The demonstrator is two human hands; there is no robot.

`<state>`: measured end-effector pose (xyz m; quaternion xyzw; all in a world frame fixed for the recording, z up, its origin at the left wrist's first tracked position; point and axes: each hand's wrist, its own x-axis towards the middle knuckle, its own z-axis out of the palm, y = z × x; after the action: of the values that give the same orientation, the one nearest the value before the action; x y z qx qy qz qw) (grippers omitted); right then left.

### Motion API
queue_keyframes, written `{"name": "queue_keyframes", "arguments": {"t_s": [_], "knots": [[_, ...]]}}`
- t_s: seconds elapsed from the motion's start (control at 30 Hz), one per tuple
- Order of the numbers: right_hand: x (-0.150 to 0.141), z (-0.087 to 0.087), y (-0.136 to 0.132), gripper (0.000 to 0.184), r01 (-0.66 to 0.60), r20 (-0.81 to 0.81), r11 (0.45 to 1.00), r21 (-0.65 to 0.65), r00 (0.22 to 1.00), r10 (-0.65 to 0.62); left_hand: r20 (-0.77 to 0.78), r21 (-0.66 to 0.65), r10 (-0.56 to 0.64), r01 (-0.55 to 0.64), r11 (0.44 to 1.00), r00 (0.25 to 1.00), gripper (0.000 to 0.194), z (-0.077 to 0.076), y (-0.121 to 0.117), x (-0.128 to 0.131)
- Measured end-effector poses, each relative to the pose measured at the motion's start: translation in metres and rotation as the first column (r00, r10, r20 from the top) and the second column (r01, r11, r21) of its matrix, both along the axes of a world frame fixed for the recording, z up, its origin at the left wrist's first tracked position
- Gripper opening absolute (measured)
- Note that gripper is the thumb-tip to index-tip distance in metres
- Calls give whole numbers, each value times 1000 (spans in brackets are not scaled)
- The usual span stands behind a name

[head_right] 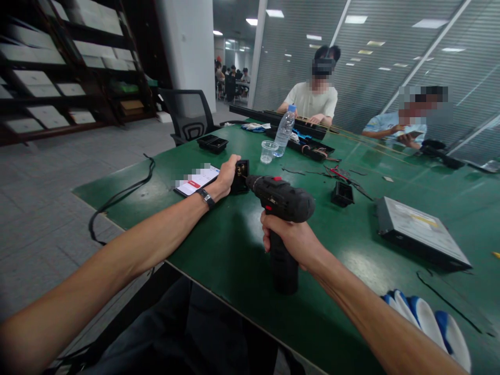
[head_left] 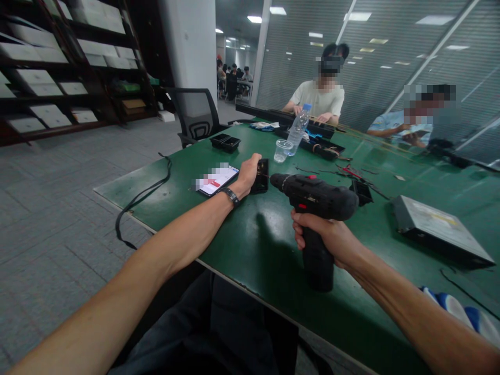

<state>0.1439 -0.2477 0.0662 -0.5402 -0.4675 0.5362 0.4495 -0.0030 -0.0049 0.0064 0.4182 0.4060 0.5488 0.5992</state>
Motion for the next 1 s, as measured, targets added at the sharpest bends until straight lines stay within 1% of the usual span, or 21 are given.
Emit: {"name": "queue_keyframes", "arguments": {"t_s": [0.13, 0.27, 0.43, 0.6, 0.83, 1.0], "knots": [[1, 0, 1, 38, -3, -5, 1000, 4, 1000, 3, -24, 45, 16, -15, 999, 1000, 38, 0, 0, 0], [0, 0, 1, 41, 9, -22, 1000, 9, 1000, -8, -39, 40, 15, -13, 999, 999, 39, 0, 0, 0], [0, -2, 0, 38, 0, -40, 1000, 15, 999, 1, -23, 29, 18, -18, 999, 1000, 40, 0, 0, 0], [0, -1, 0, 40, 1, -54, 1000, 3, 999, -1, -44, 56, 22, -19, 998, 999, 39, 0, 0, -1], [1, 1, -1, 38, 16, -35, 1000, 2, 999, -15, -36, 64, 7, -5, 998, 999, 39, 0, 0, -1], [1, 0, 0, 39, 3, -27, 1000, 6, 1000, -3, -35, 70, 6, -3, 998, 999, 38, -1, 0, -1]]}}
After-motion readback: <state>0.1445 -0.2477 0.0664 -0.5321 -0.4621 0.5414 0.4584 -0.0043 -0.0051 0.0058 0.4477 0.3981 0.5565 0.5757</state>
